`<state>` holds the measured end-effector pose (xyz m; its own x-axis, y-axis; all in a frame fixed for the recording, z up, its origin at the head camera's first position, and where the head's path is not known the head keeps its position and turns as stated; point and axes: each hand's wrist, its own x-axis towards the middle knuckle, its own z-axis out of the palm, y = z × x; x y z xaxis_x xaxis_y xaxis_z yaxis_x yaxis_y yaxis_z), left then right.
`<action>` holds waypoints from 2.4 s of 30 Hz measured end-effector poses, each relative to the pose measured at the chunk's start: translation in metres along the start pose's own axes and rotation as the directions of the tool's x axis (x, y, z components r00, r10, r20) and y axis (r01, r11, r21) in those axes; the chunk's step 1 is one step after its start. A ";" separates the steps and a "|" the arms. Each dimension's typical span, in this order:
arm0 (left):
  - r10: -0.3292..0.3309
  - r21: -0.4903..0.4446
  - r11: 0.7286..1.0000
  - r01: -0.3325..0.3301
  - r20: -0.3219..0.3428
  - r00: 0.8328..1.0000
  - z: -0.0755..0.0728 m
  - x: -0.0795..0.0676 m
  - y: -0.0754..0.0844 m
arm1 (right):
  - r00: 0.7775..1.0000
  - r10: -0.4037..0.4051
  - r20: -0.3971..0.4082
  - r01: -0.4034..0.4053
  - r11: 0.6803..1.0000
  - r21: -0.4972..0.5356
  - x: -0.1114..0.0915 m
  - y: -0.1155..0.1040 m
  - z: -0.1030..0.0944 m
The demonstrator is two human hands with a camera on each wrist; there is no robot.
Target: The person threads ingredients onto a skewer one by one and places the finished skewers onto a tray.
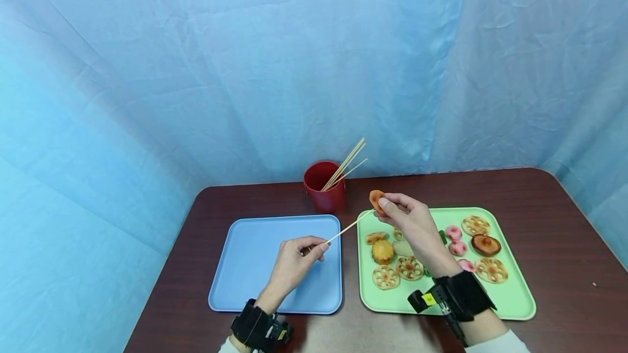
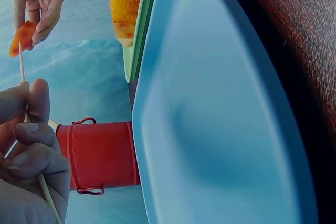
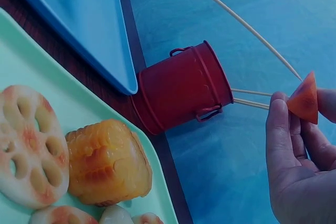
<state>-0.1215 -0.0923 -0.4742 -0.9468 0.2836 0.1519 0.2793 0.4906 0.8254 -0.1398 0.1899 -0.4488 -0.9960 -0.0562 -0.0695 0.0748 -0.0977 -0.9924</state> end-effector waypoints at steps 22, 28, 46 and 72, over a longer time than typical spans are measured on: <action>0.006 -0.009 1.000 -0.006 0.001 1.000 0.005 0.000 0.000 | 0.996 -0.071 -0.048 0.065 0.989 -0.131 -0.002 0.006 0.000; -0.013 -0.025 1.000 0.013 0.007 1.000 0.007 0.000 0.001 | 0.993 -0.097 -0.060 0.085 0.980 -0.180 -0.004 0.007 -0.001; 0.030 -0.026 0.999 -0.031 -0.013 0.999 0.014 0.002 0.005 | 0.995 -0.067 -0.072 0.048 0.970 -0.240 -0.008 0.012 0.015; 0.022 -0.106 0.994 -0.024 -0.020 1.000 0.028 0.009 0.019 | 0.996 -0.076 -0.034 0.065 0.962 -0.263 -0.015 0.030 0.044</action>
<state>-0.1200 -0.0573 -0.4730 -0.9435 0.2776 0.1809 0.2834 0.3932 0.8747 -0.1209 0.1440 -0.4730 -0.9999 -0.0147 0.0030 -0.0054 0.1641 -0.9864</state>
